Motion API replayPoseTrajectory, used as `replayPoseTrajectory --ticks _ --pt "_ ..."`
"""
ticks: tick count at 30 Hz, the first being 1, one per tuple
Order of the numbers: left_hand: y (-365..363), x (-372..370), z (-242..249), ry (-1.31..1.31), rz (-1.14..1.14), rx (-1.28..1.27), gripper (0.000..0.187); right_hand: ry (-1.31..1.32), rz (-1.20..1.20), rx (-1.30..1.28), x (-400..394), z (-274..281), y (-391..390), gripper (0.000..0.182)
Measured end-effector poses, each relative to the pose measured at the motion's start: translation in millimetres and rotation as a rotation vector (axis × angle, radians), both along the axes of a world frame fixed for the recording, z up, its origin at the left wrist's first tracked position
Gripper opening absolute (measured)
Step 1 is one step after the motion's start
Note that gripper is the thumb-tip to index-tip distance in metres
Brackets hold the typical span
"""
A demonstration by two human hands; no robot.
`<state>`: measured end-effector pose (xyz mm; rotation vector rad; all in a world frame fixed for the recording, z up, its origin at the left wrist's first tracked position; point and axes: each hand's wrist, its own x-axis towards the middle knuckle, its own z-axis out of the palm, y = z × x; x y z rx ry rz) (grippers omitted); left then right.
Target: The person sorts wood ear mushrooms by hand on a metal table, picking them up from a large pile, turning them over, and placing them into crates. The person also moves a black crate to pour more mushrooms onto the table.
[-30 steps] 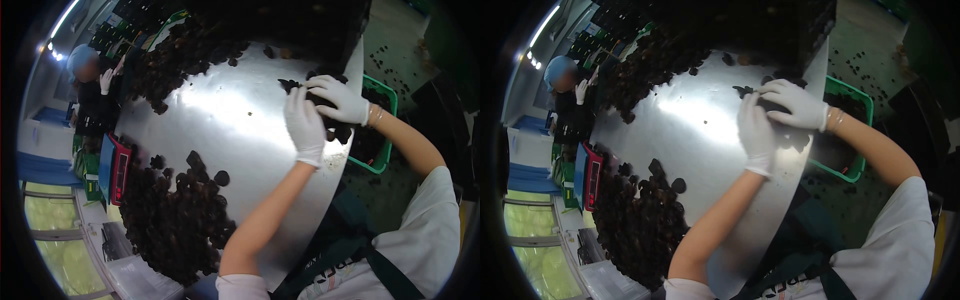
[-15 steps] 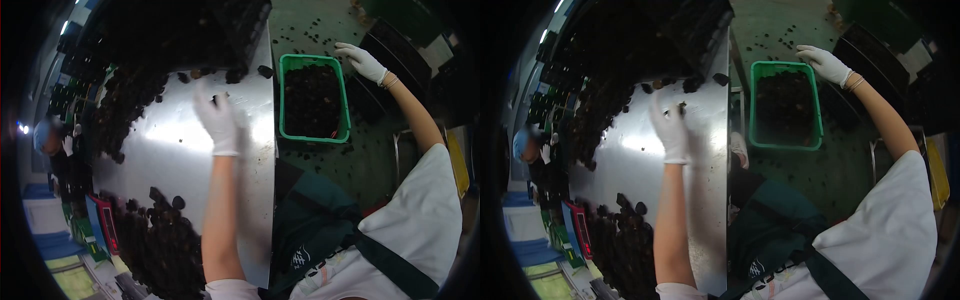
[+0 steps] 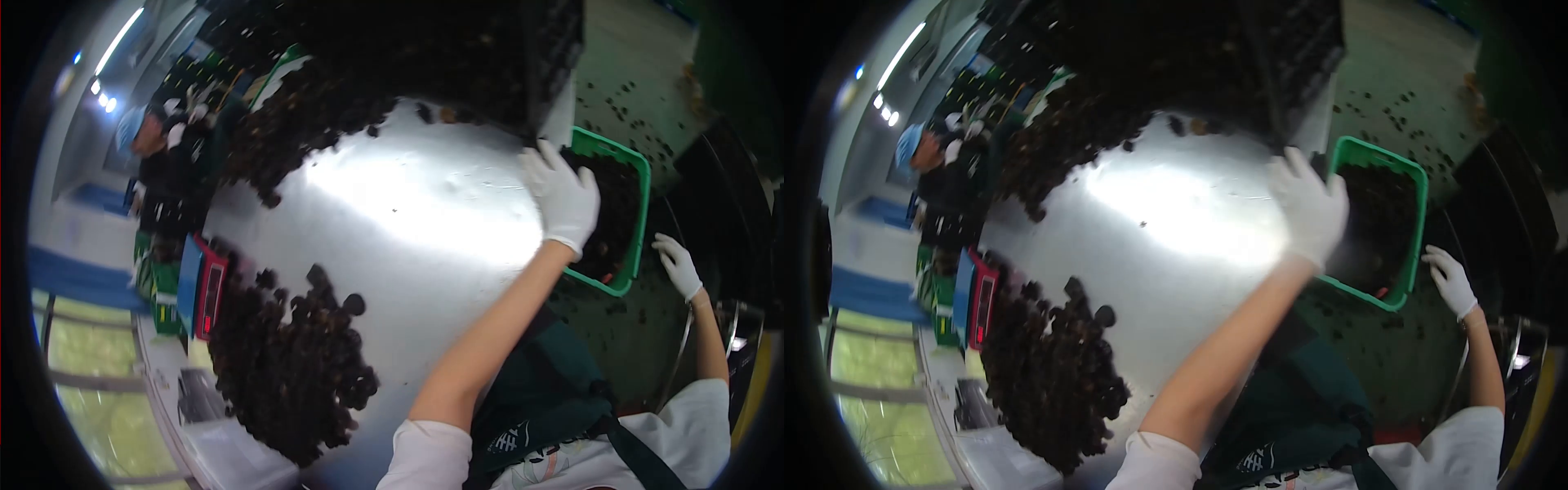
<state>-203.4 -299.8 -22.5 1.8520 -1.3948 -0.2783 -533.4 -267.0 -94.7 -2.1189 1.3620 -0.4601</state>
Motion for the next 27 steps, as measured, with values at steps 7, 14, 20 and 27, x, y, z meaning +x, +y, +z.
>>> replayPoseTrajectory --ticks 7,14,20,27 --pt "67 3 13 0.173 -0.449 -0.199 0.045 -0.181 0.053 -0.089 101 27 -20 0.022" --pt "264 127 58 0.215 -0.215 0.023 0.018 -0.289 0.364 -0.468 219 75 4 0.034" --pt "408 148 46 0.099 0.294 0.385 0.006 -0.224 0.759 -0.227 360 116 60 0.012" --pt "398 193 49 -0.515 0.05 0.03 0.045 -0.267 0.917 -0.272 523 85 76 0.06"
